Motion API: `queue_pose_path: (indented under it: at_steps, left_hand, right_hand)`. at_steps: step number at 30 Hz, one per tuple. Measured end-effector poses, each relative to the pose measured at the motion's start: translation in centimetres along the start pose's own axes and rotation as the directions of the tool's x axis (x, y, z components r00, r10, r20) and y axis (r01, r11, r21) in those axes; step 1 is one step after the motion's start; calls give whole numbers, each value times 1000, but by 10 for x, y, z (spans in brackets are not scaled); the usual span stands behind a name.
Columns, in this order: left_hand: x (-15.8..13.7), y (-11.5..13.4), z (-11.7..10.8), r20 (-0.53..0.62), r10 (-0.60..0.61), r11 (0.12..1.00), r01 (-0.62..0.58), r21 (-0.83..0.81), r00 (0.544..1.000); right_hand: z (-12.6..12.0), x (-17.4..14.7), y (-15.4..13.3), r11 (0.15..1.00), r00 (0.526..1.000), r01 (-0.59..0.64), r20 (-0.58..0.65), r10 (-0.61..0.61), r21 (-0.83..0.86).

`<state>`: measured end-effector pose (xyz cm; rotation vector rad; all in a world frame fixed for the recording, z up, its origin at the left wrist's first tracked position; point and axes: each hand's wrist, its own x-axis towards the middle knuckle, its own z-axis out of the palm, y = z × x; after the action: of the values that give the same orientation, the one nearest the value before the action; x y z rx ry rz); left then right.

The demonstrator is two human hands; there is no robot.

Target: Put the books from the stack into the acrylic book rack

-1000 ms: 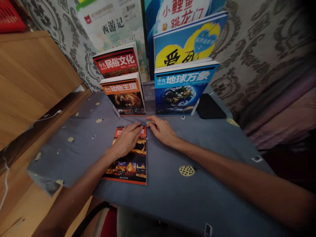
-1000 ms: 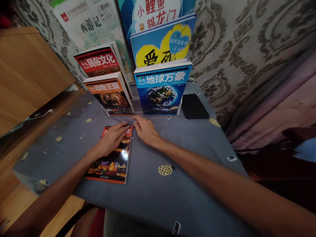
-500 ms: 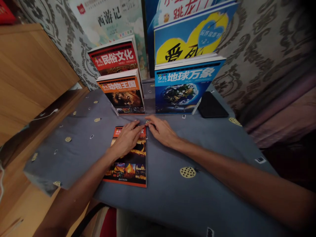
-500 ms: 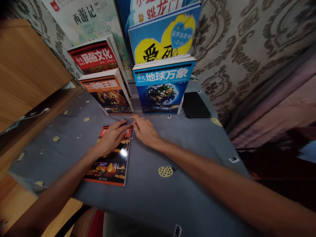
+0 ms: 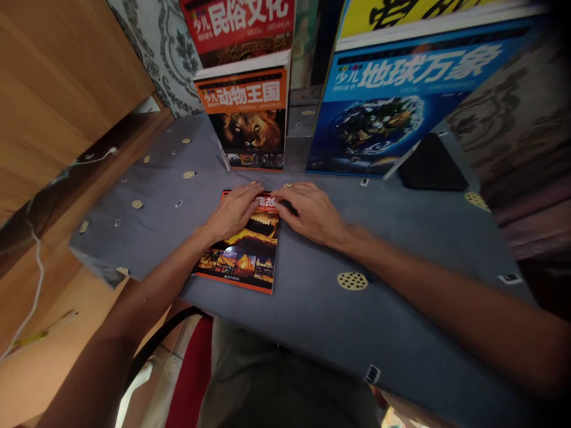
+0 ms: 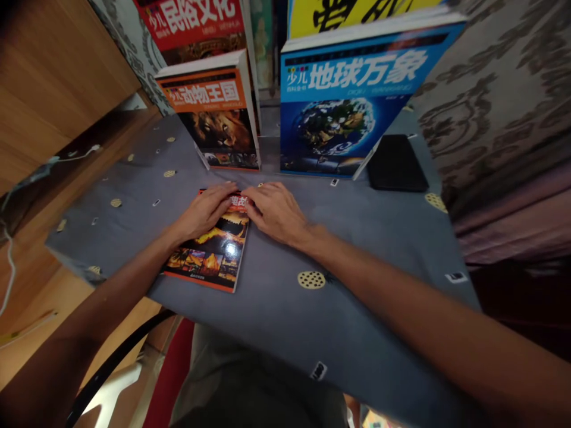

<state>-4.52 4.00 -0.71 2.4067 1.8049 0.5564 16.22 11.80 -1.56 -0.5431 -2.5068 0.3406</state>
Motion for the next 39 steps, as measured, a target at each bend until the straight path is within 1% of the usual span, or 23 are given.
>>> queue_pose_path:
  at_steps: [4, 8, 14, 19, 22, 25, 28, 32, 35, 39]
  left_hand:
    - [-10, -1, -7, -13, -33, 999, 34, 22, 999]
    - [-26, -4, -16, -30, -52, 998, 53, 43, 998]
    - [-64, -5, -29, -47, -67, 993, 71, 92, 997]
    - [-97, 3, -34, -7, -56, 987, 56, 152, 998]
    - [-110, 11, -36, 16, -37, 984, 33, 176, 999]
    - [-120, 22, -37, 30, 16, 986, -21, 168, 999]
    - [-126, 39, -35, 52, 103, 981, -110, 157, 993]
    - [-133, 65, -27, 91, 222, 961, -234, 151, 971]
    - [-137, 80, -21, 133, 239, 958, -256, 131, 962]
    - [-139, 88, -19, 127, 230, 957, -248, 148, 965]
  right_hand:
    - [0, 0, 1, 999, 1000, 13, 8, -13, -47]
    - [1, 0, 2, 999, 1000, 28, 6, -27, -42]
    - [3, -1, 3, 1000, 1000, 14, 1, -14, -27]
    - [3, 0, 0, 999, 1000, 12, 28, -11, -32]
    - [1, -1, -3, 998, 998, 14, 65, -10, -57]
    - [0, -1, -6, 998, 996, 18, 85, -13, -59]
    - [0, -3, -8, 999, 997, 31, 75, -28, -43]
    - [0, -5, -10, 996, 996, 55, 74, -50, -69]
    - [0, -5, -11, 995, 995, 62, 78, -56, -74]
    - [-3, -6, -17, 996, 995, 47, 87, -40, -78]
